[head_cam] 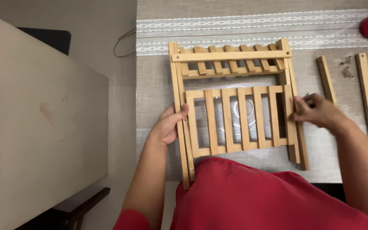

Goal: The person assembles a small wooden rack by aligning slats and securing them with screws using a screwdriver. The person repeatedly positions pieces, drives screws, and adjusts the frame to complete the assembly.

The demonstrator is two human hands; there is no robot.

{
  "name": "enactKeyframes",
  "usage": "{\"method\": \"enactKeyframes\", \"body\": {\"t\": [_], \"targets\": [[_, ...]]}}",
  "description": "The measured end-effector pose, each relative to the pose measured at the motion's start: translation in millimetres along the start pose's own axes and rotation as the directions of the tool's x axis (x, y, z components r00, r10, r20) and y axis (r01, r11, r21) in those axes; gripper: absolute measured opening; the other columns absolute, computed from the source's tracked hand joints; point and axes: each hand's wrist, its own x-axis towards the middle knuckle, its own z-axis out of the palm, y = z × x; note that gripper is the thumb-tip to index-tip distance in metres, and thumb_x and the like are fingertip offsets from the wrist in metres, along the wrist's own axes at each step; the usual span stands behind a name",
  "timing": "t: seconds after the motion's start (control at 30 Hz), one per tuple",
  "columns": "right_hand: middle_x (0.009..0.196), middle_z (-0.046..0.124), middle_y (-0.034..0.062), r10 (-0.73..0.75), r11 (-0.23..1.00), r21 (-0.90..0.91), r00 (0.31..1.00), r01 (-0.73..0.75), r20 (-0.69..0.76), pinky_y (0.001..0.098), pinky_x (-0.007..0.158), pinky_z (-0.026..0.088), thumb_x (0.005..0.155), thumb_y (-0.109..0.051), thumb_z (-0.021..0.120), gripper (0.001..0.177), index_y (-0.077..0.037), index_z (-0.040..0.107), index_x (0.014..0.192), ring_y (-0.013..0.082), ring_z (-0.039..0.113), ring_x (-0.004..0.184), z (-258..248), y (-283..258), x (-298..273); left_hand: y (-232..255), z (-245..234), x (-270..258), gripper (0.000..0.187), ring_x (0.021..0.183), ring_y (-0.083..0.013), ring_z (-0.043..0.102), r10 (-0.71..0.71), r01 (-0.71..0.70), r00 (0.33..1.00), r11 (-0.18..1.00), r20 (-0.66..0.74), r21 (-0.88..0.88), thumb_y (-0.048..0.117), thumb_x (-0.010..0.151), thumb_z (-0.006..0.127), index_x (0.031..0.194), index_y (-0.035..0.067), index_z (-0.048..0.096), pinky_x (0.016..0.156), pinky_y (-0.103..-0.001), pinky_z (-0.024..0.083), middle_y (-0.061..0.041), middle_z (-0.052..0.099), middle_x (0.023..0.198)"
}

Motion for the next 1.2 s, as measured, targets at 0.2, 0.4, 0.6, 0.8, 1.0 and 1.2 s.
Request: {"method": "enactKeyframes", "body": {"t": [0.2, 0.4, 0.6, 0.8, 1.0, 1.2], "targets": [[0.116, 0.073, 0.0159, -0.362, 0.92, 0.146, 0.932, 0.363, -0.036, 0.0411, 0.074, 0.066, 0.095, -0.03, 0.066, 0.05, -0.004, 0.058, 0.138, 0.0271, 0.078, 0.084, -16, -125, -65, 3, 16, -7, 0.055, 0.094, -0.0154, 0.071, -0.029, 0.034, 0.994, 0.998, -0.101, 0.048, 0.028, 0.088, 0.076, 0.132, 0.002, 0.058, 0.083, -0.033, 0.06, -0.006, 0.072, 0.103], [0.073, 0.082, 0.0069, -0.506, 0.603, -0.364, 0.692, 0.71, 0.514, 0.0349, 0.083, 0.058, 0.09, -0.056, 0.069, 0.064, -0.022, 0.053, 0.141, 0.0159, 0.08, 0.078, 26, -264, -109, -2, 28, -12, 0.039, 0.089, -0.0175, 0.068, 0.024, -0.023, 1.0, 0.997, 0.014, -0.069, 0.021, 0.089, 0.08, 0.12, 0.001, 0.067, 0.079, -0.033, 0.057, -0.007, 0.071, 0.095], [0.069, 0.079, 0.0071, -0.363, 0.594, -0.408, 0.684, 0.693, 0.633, 0.0373, 0.073, 0.058, 0.077, -0.056, 0.079, 0.069, -0.014, 0.063, 0.13, 0.0187, 0.08, 0.075, 28, -287, -97, 0, 36, -10, 0.029, 0.082, -0.0185, 0.069, -0.019, 0.013, 0.996, 0.997, -0.084, -0.072, 0.016, 0.087, 0.077, 0.112, 0.004, 0.067, 0.074, -0.034, 0.058, -0.008, 0.072, 0.092], [0.064, 0.072, 0.0066, -0.397, 0.561, -0.379, 0.641, 0.736, 0.657, 0.0408, 0.065, 0.055, 0.056, -0.034, 0.09, 0.067, -0.012, 0.07, 0.116, 0.024, 0.071, 0.066, 41, -279, -65, 1, 40, -9, 0.028, 0.083, -0.0172, 0.069, -0.02, 0.015, 0.994, 0.998, -0.103, -0.056, 0.015, 0.088, 0.076, 0.112, 0.005, 0.065, 0.074, -0.034, 0.058, -0.007, 0.07, 0.093], [0.059, 0.069, 0.0086, -0.381, 0.578, -0.418, 0.684, 0.701, 0.622, 0.0412, 0.061, 0.053, 0.062, -0.042, 0.092, 0.051, -0.012, 0.074, 0.099, 0.0235, 0.07, 0.063, 51, -274, -58, -4, 35, -9, 0.034, 0.088, -0.0158, 0.067, -0.011, 0.004, 0.994, 0.998, -0.108, -0.067, 0.016, 0.086, 0.079, 0.116, 0.006, 0.067, 0.074, -0.033, 0.056, -0.004, 0.071, 0.097], [0.06, 0.067, 0.0074, -0.308, 0.599, -0.457, 0.717, 0.657, 0.625, 0.0409, 0.062, 0.051, 0.074, -0.056, 0.086, 0.055, -0.003, 0.073, 0.081, 0.0228, 0.068, 0.064, 49, -273, -51, -9, 38, 0, 0.039, 0.091, -0.0185, 0.068, -0.051, 0.044, 0.988, 0.997, -0.143, -0.056, 0.017, 0.085, 0.08, 0.118, 0.003, 0.065, 0.078, -0.034, 0.057, -0.008, 0.071, 0.101]]}}
